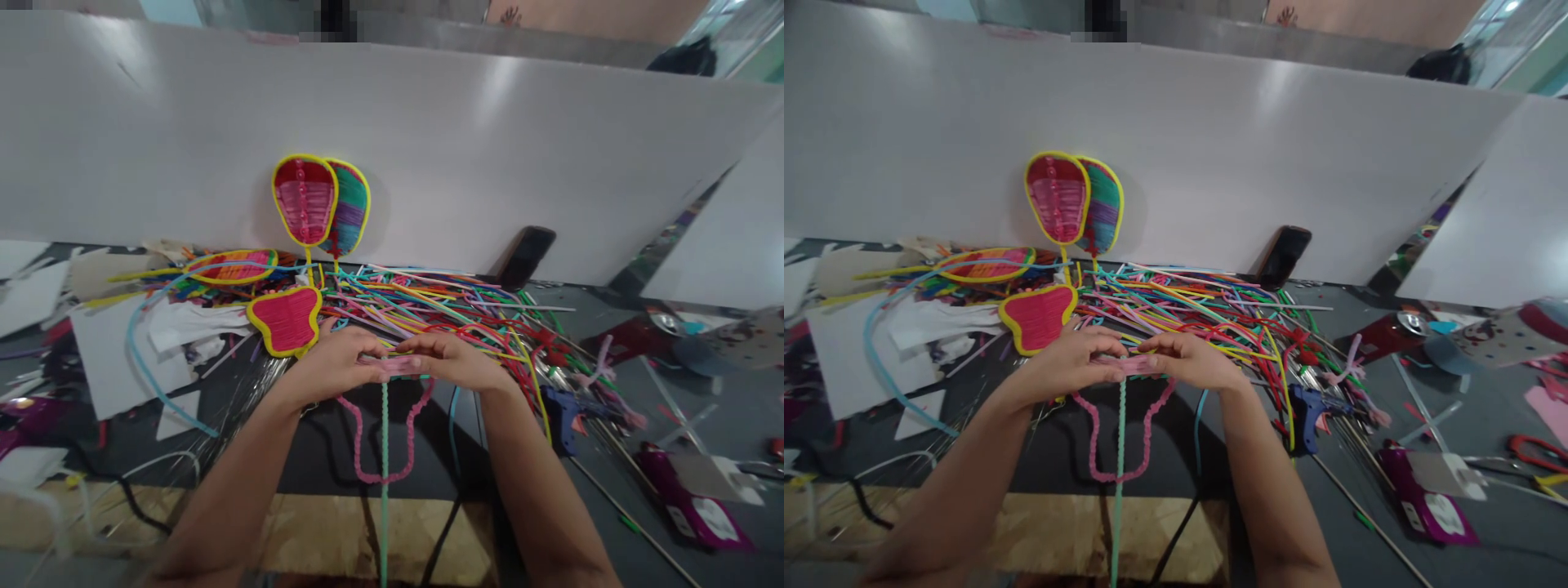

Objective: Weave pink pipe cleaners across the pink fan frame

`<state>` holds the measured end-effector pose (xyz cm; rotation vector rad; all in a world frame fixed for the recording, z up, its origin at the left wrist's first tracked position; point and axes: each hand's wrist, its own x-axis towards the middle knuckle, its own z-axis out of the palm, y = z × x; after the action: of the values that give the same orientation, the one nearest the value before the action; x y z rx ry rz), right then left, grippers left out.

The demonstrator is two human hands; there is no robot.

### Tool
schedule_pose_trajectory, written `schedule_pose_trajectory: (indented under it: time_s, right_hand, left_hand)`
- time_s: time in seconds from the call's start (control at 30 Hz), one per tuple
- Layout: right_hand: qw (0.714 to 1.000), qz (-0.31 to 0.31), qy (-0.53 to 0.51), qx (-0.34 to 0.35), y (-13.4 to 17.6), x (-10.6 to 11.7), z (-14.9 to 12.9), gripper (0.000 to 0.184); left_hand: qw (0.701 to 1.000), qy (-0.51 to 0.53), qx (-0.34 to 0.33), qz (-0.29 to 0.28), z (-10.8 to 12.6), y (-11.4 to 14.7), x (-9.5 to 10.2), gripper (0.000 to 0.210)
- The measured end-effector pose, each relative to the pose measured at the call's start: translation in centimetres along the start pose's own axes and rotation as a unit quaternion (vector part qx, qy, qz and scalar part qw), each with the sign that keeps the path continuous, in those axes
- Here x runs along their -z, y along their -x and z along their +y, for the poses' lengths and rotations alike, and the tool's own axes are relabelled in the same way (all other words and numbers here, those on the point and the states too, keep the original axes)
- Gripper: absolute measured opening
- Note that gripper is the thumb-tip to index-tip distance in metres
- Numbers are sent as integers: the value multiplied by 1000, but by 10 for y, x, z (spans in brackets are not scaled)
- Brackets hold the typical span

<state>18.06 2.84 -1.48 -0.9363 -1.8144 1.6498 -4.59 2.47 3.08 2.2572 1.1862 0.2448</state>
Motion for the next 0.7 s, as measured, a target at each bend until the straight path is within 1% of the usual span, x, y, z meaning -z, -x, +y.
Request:
schedule_pose_trajectory:
  time_s: [0.07, 0.17, 0.3, 0.4, 0.5, 0.57, 0.63, 0.7]
  right_hand:
    - [999, -14, -30, -2, -3, -7, 0, 39]
    - [999, -9, -42, 3, -5, -11, -1, 34]
    - [999, -28, -21, 7, -2, -4, -2, 38]
    - [998, -53, -26, -4, 1, 3, -2, 39]
    - [996, -71, -45, -26, 2, 3, -2, 43]
    - [996, -78, -43, -26, 3, 3, -2, 44]
    - [997, -65, -29, -7, 4, 5, -2, 43]
    - [999, -28, -24, 6, 8, 10, -2, 43]
  left_hand:
    - [1000, -2, 3, 0, 2, -1, -1, 21]
    - [1000, -6, 5, 1, 1, -2, -3, 20]
    - [1000, -6, 8, 6, -3, -3, -3, 20]
    - [1000, -1, 9, 11, -8, -2, -3, 21]
    - [1000, -1, 12, 19, -10, -2, -2, 21]
    - [1000, -4, 12, 20, -10, -2, -2, 22]
    - [1000, -2, 10, 18, -11, -2, -2, 24]
    - [1000, 7, 9, 17, -12, -2, 0, 25]
